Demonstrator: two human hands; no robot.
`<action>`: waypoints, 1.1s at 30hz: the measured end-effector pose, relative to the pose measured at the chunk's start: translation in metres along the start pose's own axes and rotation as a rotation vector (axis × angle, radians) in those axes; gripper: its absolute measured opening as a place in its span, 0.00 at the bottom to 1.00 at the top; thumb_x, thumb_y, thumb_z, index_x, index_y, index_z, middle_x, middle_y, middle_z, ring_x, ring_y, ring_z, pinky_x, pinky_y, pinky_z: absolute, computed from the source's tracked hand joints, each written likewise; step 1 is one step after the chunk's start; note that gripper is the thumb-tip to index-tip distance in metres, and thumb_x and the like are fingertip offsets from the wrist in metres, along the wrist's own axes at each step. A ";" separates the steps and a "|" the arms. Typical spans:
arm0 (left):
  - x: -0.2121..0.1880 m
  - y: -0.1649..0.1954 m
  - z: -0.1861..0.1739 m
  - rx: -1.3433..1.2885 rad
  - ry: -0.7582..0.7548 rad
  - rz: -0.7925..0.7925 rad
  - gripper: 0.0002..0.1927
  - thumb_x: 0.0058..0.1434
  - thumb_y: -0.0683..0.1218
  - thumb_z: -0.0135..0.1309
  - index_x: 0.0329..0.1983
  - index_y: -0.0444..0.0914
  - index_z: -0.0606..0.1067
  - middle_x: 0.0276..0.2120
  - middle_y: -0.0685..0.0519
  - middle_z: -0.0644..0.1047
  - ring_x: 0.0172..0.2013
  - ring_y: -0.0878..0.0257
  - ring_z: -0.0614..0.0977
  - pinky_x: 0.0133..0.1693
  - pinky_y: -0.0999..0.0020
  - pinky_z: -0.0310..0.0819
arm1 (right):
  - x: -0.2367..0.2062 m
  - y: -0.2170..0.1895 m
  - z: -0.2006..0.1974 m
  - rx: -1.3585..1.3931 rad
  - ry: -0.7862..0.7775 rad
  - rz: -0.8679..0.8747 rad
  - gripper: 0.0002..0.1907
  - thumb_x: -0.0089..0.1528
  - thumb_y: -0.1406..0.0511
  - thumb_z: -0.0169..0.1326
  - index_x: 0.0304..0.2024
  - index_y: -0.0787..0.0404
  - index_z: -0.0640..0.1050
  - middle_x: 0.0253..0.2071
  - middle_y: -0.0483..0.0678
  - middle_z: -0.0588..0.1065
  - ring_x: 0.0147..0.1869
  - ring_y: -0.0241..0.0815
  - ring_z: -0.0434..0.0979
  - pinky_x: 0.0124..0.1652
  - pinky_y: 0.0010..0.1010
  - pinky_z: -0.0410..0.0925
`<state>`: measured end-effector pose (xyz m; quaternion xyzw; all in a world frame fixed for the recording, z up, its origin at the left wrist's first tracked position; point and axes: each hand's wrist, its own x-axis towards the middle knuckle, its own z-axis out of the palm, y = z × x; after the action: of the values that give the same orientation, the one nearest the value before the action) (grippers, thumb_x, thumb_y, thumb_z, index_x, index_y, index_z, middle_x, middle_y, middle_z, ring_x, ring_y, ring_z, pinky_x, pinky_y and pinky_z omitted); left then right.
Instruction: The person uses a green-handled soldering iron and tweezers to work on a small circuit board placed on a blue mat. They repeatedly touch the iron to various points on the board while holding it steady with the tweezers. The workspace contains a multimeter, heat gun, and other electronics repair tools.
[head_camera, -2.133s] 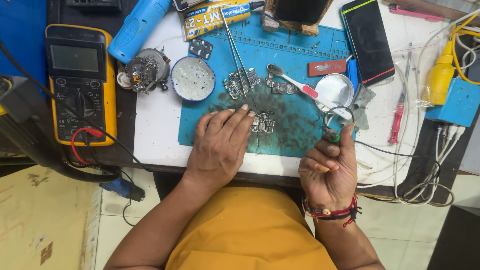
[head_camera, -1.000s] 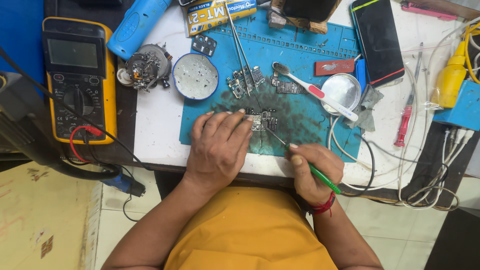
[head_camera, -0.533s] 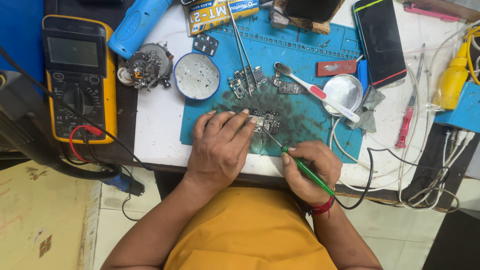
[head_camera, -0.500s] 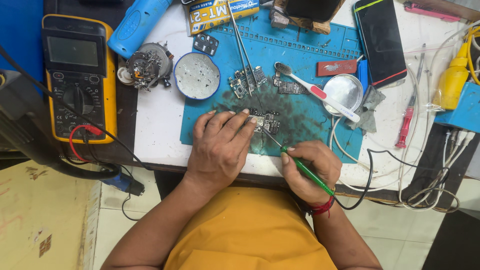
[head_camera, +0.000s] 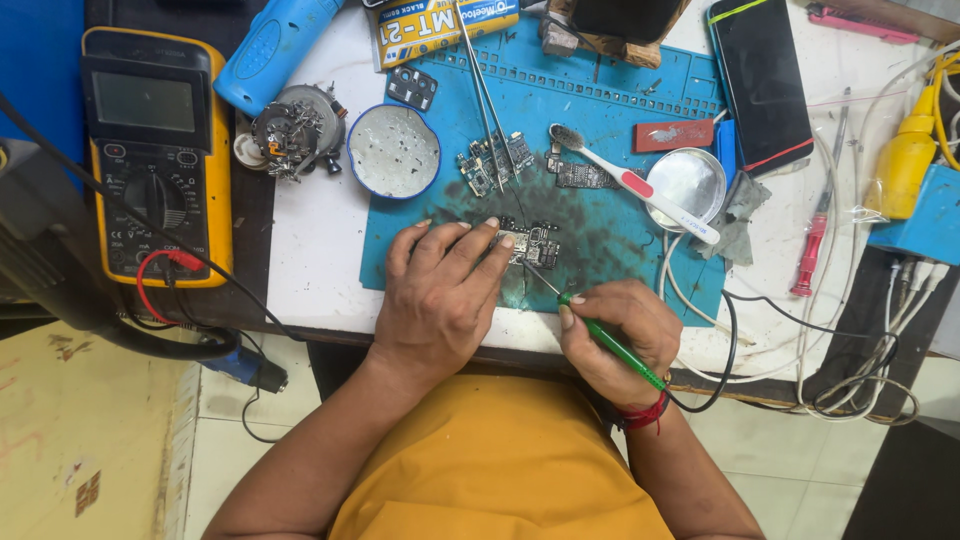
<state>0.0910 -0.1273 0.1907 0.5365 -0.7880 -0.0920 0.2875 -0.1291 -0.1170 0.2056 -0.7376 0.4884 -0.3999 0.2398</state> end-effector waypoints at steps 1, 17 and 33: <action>0.000 0.000 0.000 0.006 0.000 0.003 0.17 0.64 0.45 0.58 0.56 0.39 0.80 0.57 0.52 0.78 0.55 0.57 0.75 0.63 0.52 0.59 | 0.000 0.000 0.000 0.001 -0.001 0.000 0.10 0.55 0.76 0.63 0.38 0.63 0.78 0.35 0.50 0.78 0.35 0.39 0.79 0.36 0.26 0.70; 0.001 0.006 0.005 -0.004 -0.002 -0.008 0.17 0.65 0.44 0.58 0.57 0.40 0.80 0.57 0.52 0.78 0.56 0.57 0.75 0.64 0.52 0.59 | -0.026 0.023 -0.005 0.229 0.209 0.192 0.07 0.64 0.74 0.60 0.45 0.66 0.79 0.36 0.49 0.79 0.34 0.33 0.77 0.34 0.21 0.69; 0.000 0.012 0.002 -0.013 0.005 -0.004 0.17 0.63 0.44 0.58 0.56 0.39 0.80 0.56 0.52 0.78 0.56 0.57 0.75 0.63 0.52 0.59 | -0.021 0.018 -0.018 0.037 0.187 0.038 0.06 0.64 0.72 0.63 0.41 0.67 0.79 0.32 0.53 0.78 0.32 0.36 0.78 0.32 0.22 0.69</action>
<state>0.0808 -0.1227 0.1945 0.5364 -0.7858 -0.0963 0.2926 -0.1579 -0.1042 0.1947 -0.6832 0.5150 -0.4713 0.2142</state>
